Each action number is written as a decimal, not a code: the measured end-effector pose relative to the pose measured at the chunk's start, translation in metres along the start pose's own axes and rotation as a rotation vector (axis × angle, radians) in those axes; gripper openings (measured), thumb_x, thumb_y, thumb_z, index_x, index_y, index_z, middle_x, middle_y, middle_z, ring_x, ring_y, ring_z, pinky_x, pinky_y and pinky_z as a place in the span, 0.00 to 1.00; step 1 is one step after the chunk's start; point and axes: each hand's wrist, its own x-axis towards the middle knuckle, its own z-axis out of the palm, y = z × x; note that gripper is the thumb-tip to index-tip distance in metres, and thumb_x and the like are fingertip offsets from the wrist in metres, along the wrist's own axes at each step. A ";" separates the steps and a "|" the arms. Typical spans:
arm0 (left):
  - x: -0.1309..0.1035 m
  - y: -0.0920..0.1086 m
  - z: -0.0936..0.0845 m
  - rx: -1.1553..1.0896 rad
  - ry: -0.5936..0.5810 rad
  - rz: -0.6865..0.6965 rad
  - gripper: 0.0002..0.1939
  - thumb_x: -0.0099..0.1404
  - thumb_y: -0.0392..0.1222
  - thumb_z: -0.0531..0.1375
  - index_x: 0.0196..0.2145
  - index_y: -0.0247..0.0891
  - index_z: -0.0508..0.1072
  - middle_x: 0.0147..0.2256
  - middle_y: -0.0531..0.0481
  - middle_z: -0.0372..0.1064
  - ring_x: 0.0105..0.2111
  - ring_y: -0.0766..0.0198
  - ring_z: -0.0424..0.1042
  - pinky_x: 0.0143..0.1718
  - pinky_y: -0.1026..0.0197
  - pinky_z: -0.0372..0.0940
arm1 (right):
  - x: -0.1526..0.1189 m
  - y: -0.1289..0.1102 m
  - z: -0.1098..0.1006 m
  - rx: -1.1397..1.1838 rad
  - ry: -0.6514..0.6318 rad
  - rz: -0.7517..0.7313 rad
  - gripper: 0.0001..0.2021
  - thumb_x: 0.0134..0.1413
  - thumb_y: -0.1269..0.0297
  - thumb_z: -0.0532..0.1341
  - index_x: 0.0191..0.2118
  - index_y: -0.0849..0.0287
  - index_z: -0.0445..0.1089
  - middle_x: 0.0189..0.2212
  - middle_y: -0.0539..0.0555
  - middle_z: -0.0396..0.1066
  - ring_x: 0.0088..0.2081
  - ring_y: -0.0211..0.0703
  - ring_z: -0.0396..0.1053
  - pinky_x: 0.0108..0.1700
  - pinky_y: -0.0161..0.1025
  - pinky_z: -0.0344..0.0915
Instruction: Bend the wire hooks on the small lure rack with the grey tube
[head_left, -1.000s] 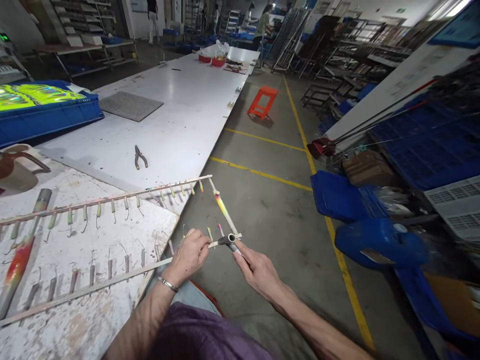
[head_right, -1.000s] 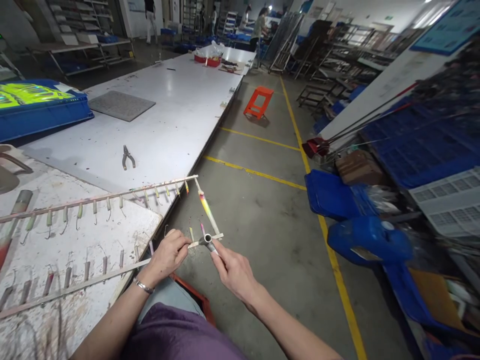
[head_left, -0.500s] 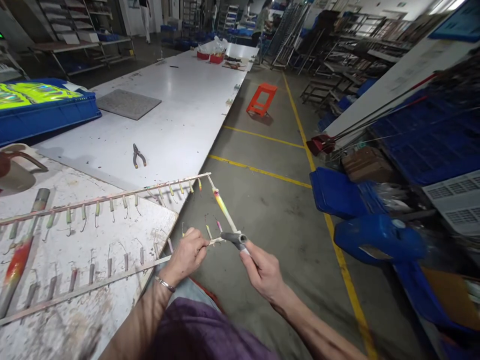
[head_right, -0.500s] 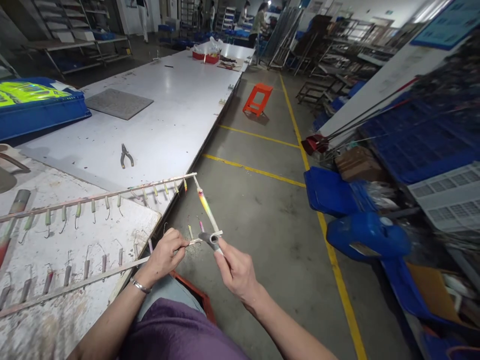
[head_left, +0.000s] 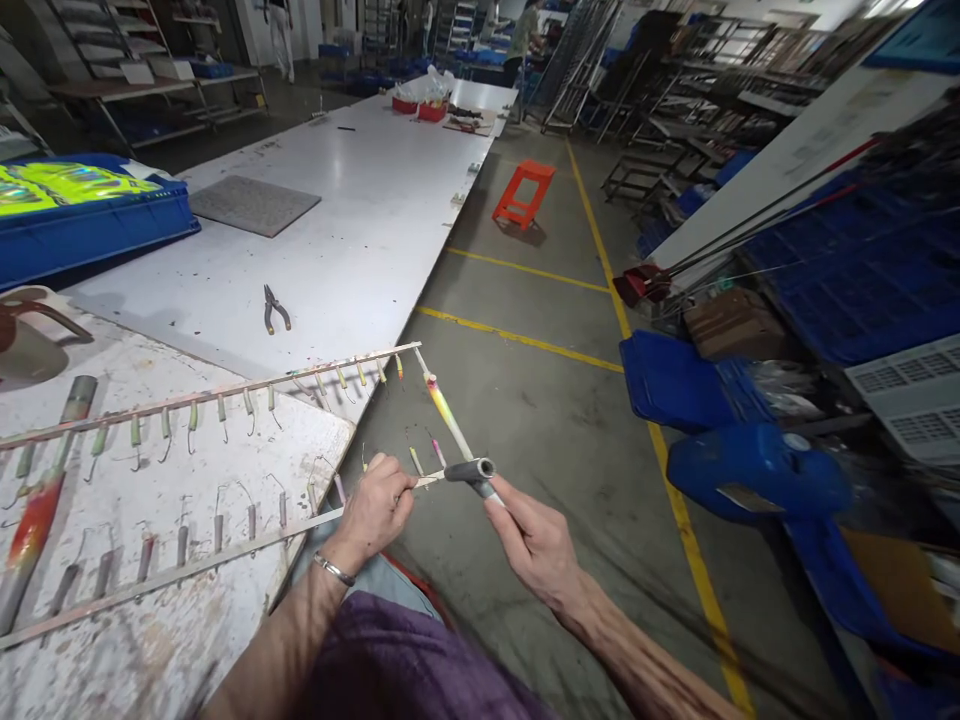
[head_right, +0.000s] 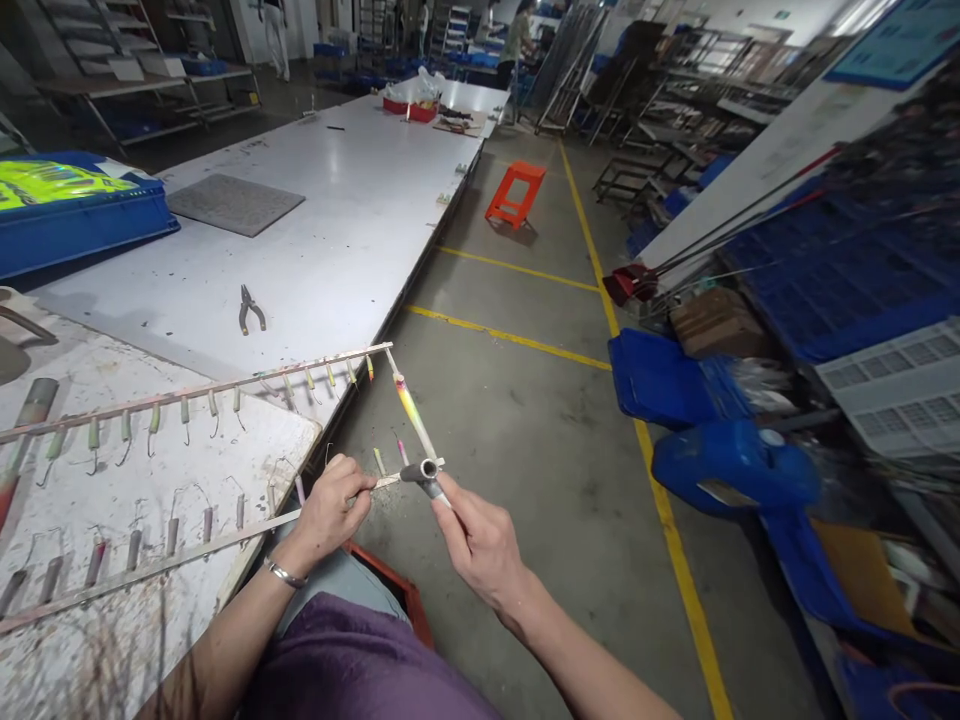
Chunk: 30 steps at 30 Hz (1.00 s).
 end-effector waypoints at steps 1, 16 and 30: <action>0.000 0.000 0.000 0.000 0.006 0.005 0.14 0.70 0.28 0.56 0.38 0.39 0.79 0.32 0.49 0.69 0.38 0.57 0.70 0.40 0.58 0.69 | 0.000 0.000 -0.001 0.011 0.041 -0.008 0.21 0.74 0.70 0.57 0.66 0.60 0.72 0.36 0.55 0.83 0.26 0.38 0.75 0.30 0.33 0.73; -0.001 -0.001 0.003 0.005 0.014 -0.017 0.14 0.70 0.28 0.55 0.37 0.40 0.79 0.32 0.49 0.68 0.38 0.56 0.70 0.39 0.57 0.68 | -0.004 0.003 0.001 -0.025 -0.043 -0.086 0.20 0.74 0.69 0.55 0.64 0.59 0.75 0.24 0.49 0.75 0.21 0.38 0.71 0.25 0.32 0.67; -0.001 -0.001 0.003 0.003 0.006 -0.015 0.14 0.70 0.28 0.55 0.38 0.40 0.79 0.32 0.49 0.69 0.38 0.57 0.70 0.41 0.57 0.69 | -0.021 0.005 0.011 0.045 0.024 0.013 0.23 0.72 0.70 0.57 0.67 0.56 0.72 0.36 0.55 0.83 0.27 0.41 0.78 0.31 0.34 0.76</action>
